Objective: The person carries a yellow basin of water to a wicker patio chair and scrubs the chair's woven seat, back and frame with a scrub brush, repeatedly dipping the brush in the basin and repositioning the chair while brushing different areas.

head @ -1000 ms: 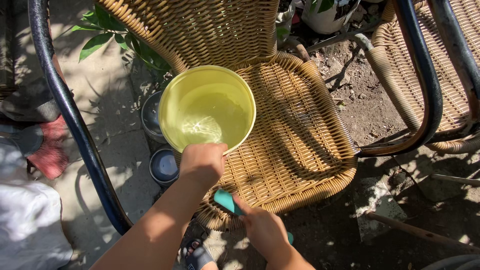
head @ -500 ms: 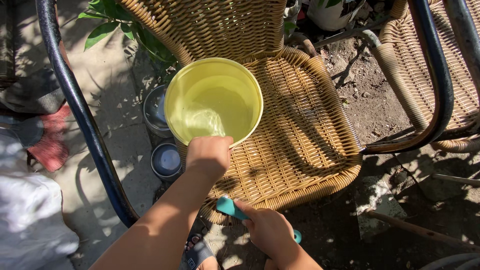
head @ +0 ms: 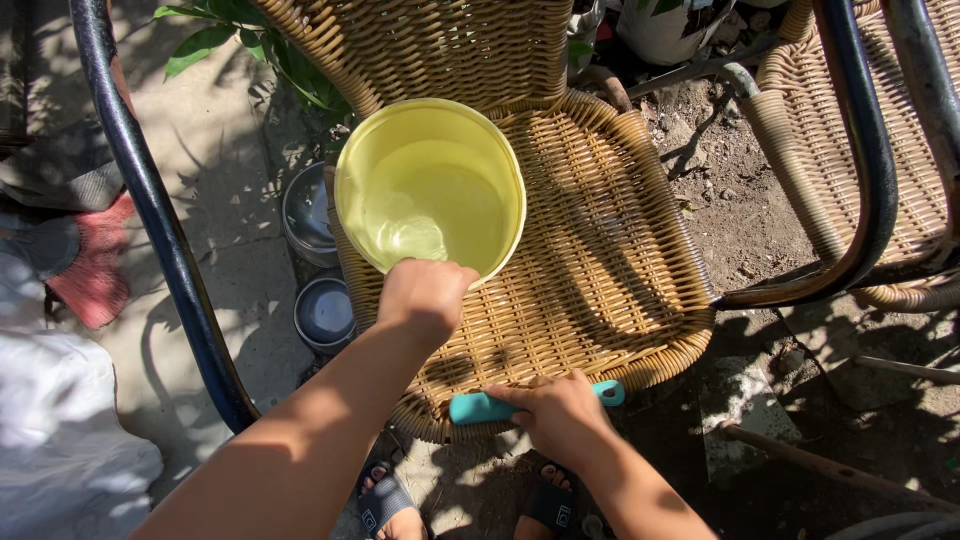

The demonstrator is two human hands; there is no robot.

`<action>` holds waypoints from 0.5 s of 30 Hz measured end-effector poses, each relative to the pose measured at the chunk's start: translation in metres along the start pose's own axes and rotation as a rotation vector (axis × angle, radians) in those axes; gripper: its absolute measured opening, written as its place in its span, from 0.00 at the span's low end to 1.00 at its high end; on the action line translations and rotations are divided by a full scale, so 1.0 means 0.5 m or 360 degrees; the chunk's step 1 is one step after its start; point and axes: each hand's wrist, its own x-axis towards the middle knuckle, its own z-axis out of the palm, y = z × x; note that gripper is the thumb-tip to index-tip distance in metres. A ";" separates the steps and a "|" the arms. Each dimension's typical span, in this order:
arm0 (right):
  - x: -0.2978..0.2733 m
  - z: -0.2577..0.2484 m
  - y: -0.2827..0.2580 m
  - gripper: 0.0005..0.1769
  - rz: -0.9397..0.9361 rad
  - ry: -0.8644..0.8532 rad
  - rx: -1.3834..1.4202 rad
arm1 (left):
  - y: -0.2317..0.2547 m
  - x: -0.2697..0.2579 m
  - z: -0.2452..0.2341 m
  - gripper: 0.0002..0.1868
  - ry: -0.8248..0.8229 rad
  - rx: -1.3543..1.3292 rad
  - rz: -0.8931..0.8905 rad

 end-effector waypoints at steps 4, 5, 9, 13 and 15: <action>0.022 0.005 -0.055 0.27 -0.0175 0.0040 -0.0045 | 0.028 0.007 0.013 0.11 0.0271 -0.0126 0.0182; 0.009 -0.011 -0.034 0.27 -0.0106 0.0076 0.0011 | 0.039 0.010 0.017 0.11 0.0228 -0.0099 0.0174; -0.073 -0.080 0.144 0.29 0.0225 0.0396 0.0048 | 0.075 0.021 0.018 0.14 0.0418 -0.0201 0.0301; -0.112 -0.102 0.256 0.32 0.0325 0.0644 -0.0141 | 0.151 0.042 0.009 0.14 0.0127 -0.0308 0.0238; -0.113 -0.097 0.259 0.32 0.0299 0.0690 -0.0101 | 0.185 0.055 0.003 0.13 -0.0139 -0.0246 0.0179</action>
